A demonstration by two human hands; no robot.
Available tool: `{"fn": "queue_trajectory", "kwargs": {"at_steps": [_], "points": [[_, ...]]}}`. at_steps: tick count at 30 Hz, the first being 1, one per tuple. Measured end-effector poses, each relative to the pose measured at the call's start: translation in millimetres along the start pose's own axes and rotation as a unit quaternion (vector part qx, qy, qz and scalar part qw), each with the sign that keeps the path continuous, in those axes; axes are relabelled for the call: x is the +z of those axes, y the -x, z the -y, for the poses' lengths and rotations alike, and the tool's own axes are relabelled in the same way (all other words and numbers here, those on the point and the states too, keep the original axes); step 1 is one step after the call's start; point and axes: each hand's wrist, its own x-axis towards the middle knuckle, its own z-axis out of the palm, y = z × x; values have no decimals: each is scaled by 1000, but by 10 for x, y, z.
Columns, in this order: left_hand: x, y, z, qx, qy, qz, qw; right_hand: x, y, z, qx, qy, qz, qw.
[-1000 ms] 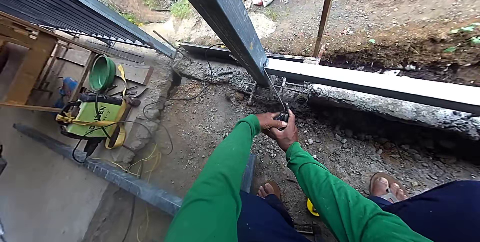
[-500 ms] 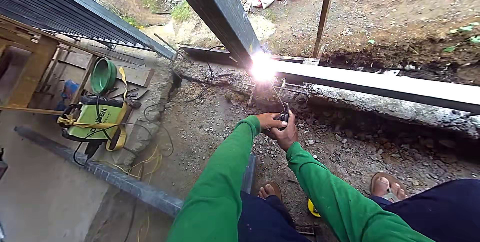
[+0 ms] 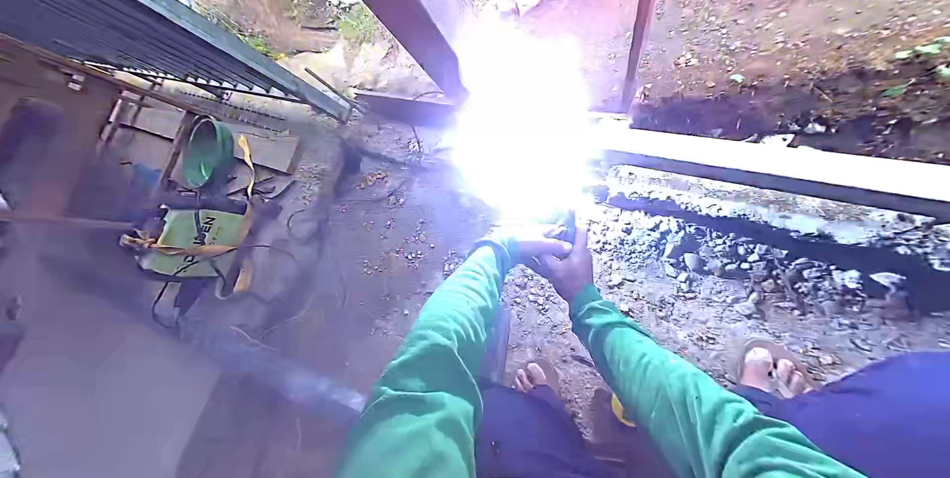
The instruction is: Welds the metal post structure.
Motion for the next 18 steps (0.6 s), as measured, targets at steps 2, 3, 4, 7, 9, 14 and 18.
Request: {"fn": "queue_trajectory", "kwargs": {"at_steps": [2,3,4,7,9,14,18], "points": [[17,71,-70,-15,-15,-16,1000,-15,11,36,18,-15,23,999],[24,97,-106,-28,-20,-20,999,-22,20,49,21,-22,31,999],[25,95,-99,-32,-11,-21,999,-20,20,53,15,-25,29,999],[-28,1,40,5,-37,-9,999,-26,-8,20,-18,3,15,1000],[-77,-50,87,35,-60,12,998,-38,-24,-14,-37,33,4,999],[-35,-35,48,24,32,17,999,-44,-48,4,-34,3,-10,999],[5,-47,88,14,74,30,997,-61,-54,-10,-37,13,-8,999]]}}
